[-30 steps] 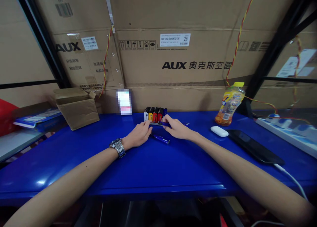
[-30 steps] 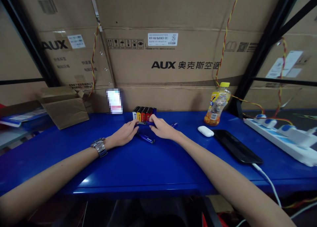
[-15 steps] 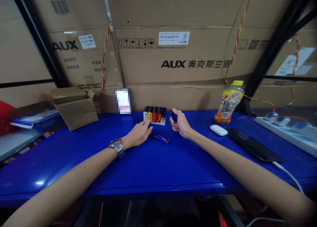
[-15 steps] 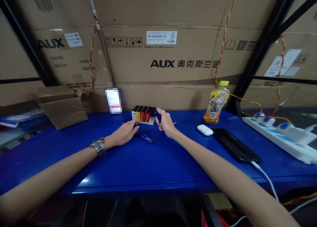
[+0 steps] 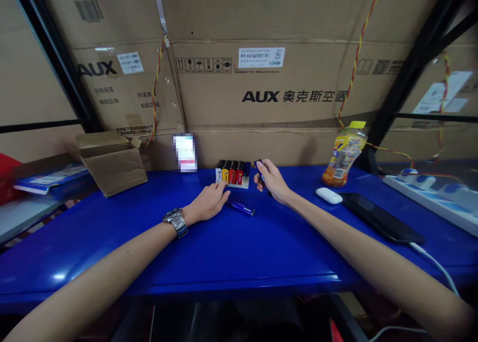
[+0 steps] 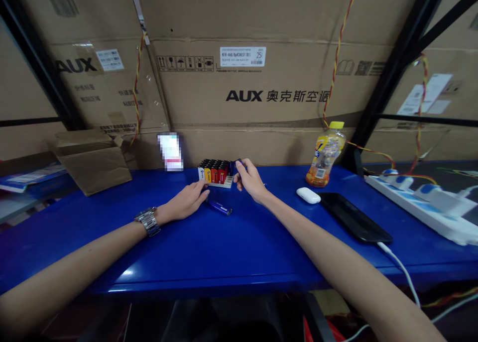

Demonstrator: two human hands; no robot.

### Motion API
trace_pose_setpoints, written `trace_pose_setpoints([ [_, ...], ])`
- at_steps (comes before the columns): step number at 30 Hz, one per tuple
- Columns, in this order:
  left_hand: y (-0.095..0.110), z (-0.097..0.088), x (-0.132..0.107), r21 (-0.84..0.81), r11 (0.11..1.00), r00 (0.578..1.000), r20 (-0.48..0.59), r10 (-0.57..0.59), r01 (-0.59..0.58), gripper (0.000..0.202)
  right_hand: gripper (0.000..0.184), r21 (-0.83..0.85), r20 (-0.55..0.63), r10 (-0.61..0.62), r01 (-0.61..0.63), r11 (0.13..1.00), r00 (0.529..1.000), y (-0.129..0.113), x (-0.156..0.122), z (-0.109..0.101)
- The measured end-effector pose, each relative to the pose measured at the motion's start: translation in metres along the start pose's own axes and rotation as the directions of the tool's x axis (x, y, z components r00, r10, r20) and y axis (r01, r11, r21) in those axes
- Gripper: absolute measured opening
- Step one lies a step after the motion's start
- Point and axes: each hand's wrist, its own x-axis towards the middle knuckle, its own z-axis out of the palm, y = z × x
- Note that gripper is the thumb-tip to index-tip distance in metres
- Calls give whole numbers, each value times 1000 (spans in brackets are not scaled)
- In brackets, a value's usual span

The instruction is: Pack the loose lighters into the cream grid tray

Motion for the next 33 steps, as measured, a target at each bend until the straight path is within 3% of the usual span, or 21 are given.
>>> trace_pose_setpoints([
  [2, 0, 0, 0, 2, 1000, 1000, 4, 0, 0, 45, 31, -182, 13, -131, 131, 974, 991, 0, 5, -4],
  [5, 1, -1, 0, 2, 1000, 1000, 11, 11, -11, 45, 33, -473, 90, -315, 319, 821, 945, 0, 15, -10],
  [8, 2, -2, -1, 3, 1000, 1000, 13, 23, -23, 45, 33, -583, 150, -344, 364, 727, 927, 3, 28, -14],
  [16, 1, -2, -1, 8, 999, 999, 13, 43, -43, 45, 21, -575, 126, -310, 324, 751, 942, 26, 61, -13],
  [27, 1, -2, -1, 23, 999, 999, 21, 43, -43, 47, 18, -471, 130, -259, 290, 833, 957, 25, 55, -17],
  [33, 2, -2, -1, 12, 999, 999, 20, 41, -41, 47, 20, -477, 104, -284, 298, 827, 953, 14, 49, -16],
])
